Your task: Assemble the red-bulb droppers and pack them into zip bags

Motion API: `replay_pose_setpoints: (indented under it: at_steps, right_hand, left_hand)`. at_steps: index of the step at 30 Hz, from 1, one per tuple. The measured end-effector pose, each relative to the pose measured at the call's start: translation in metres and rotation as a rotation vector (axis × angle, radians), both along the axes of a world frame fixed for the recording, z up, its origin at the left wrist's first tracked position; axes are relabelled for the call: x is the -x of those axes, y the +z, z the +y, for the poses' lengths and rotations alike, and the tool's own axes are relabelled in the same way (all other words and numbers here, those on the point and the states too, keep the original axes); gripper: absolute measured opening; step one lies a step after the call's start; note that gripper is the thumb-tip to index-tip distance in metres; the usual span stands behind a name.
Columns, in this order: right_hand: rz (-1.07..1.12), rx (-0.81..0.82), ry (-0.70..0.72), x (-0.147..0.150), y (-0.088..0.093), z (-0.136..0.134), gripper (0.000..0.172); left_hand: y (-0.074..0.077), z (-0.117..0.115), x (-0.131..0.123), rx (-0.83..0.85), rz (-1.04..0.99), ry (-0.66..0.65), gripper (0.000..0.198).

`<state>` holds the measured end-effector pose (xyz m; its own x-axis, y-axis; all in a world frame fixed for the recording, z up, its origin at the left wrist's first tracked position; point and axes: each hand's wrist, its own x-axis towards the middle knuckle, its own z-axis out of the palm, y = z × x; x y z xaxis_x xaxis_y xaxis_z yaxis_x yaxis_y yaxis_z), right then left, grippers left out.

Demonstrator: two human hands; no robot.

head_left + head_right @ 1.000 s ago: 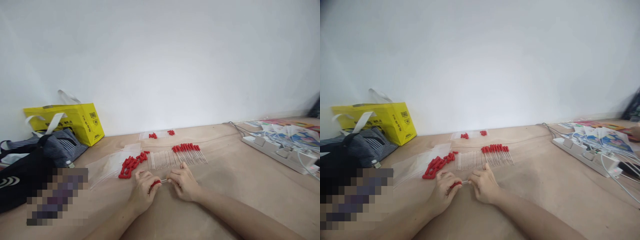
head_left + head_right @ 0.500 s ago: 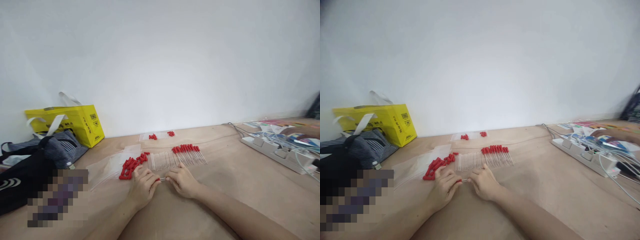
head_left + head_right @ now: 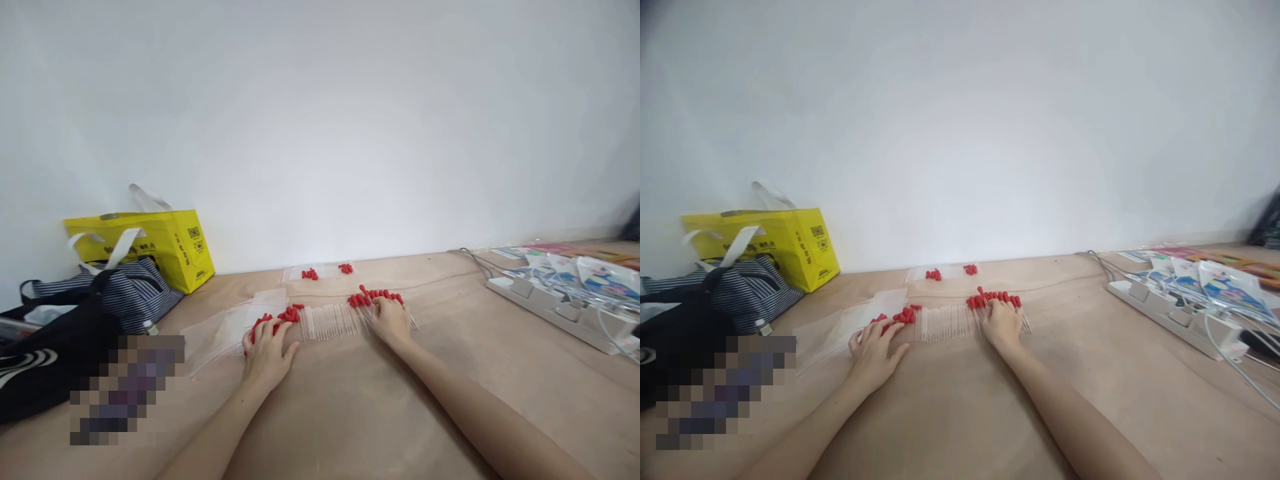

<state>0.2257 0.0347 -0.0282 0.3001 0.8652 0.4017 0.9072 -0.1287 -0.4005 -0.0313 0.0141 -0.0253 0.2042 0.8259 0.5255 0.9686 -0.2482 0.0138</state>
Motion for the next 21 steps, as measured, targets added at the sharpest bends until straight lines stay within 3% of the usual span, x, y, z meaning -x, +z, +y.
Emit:
replay_pose_setpoints:
  at_steps: [9,14,21]
  right_hand:
    - [-0.084,0.047,-0.040,0.000,-0.009,0.008,0.021]
    - [-0.182,-0.010,0.055,0.015,-0.002,0.006,0.025]
    - [-0.270,0.156,0.069,0.038,0.005,0.015,0.026]
  left_hand:
    - [0.002,0.004,0.001,0.024,0.004,0.081,0.021]
    - [0.013,0.004,0.007,0.040,0.053,0.180,0.023]
    - [0.017,0.006,0.009,0.081,0.093,0.201,0.019]
